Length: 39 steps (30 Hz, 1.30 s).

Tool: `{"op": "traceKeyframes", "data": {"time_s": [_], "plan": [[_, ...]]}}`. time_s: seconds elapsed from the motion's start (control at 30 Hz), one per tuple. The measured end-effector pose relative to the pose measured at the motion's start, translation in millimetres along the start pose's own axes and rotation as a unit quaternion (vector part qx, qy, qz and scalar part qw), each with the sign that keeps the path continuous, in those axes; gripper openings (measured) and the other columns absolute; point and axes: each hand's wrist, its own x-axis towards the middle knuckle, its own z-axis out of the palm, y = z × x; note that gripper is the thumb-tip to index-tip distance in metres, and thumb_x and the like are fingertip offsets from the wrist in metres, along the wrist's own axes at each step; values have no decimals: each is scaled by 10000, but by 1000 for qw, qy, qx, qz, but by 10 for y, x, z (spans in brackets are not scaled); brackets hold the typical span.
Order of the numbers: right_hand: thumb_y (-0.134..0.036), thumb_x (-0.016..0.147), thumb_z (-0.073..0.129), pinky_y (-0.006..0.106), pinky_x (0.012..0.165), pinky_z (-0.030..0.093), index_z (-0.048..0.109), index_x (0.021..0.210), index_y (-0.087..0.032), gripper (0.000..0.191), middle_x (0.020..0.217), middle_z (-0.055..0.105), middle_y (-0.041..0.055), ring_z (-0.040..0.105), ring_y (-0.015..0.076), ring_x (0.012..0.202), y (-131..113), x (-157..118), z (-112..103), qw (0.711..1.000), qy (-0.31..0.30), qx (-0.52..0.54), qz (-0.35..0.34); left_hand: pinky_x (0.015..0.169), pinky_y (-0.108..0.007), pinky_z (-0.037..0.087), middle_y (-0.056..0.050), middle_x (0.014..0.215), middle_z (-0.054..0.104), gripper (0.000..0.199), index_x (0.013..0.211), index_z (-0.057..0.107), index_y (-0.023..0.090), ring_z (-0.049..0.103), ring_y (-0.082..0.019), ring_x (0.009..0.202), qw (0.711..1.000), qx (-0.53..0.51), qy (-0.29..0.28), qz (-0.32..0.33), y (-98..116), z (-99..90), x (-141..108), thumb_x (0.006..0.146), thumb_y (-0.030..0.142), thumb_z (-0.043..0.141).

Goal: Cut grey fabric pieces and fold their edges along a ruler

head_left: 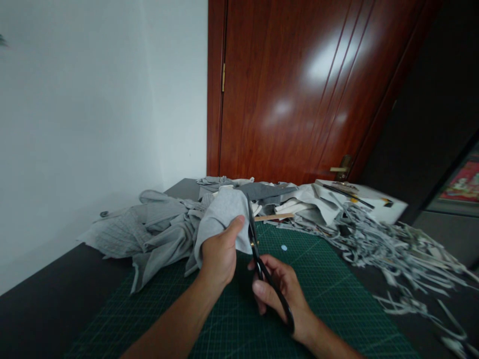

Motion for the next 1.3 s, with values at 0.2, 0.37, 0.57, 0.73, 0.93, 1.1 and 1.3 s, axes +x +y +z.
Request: {"op": "traceKeyframes", "data": {"time_s": [0.2,0.37,0.57,0.73,0.93,1.1,1.3], "plan": [[-587,827,831,178,419,407,637,1003,-186,479,605,524,-70,436,80,456,-20,-1,-5,1000,-2,-6,1,1055,-480,516,-97,997,806,435,896,779,145,726,-353,1106,1000,-1,1,8,16,10,1,538,288,980],[-592,834,824,171,416,393,632,995,-189,475,592,511,-77,429,76,451,-39,1,-6,1000,-2,-8,9,1056,-482,515,-95,987,807,400,869,778,146,728,-353,1091,1000,1,-3,12,7,1,5,550,286,974],[-581,856,809,168,417,384,620,984,-190,452,575,500,-85,420,71,440,-31,-2,0,1000,-3,-9,10,1048,-483,519,-100,987,807,427,900,780,138,729,-355,1097,1000,-3,5,-1,9,-5,-9,548,280,975],[-585,883,779,165,416,369,613,998,-176,456,570,492,-91,412,62,427,-26,-2,-6,1000,-4,-22,20,1049,-465,518,-91,1013,805,422,913,780,143,720,-348,1120,1000,-10,3,8,26,1,-9,551,256,966],[-606,866,786,165,407,361,615,986,-169,485,566,484,-96,416,56,406,-23,0,-9,999,1,-29,31,1060,-466,505,-83,993,805,411,889,777,141,724,-340,1094,1000,-4,4,7,19,2,-5,550,279,965],[-608,855,796,166,397,348,615,979,-173,487,545,473,-103,409,58,390,-23,9,0,999,5,-27,35,1042,-464,519,-82,978,804,402,882,772,141,729,-335,1081,1000,-7,4,8,14,-3,-3,550,266,962],[-604,861,790,168,399,338,605,977,-171,486,536,480,-102,407,59,389,-52,9,8,999,1,-37,38,1026,-464,528,-83,970,802,394,877,770,143,728,-336,1071,1000,-4,7,3,13,-8,4,552,265,958]]}}
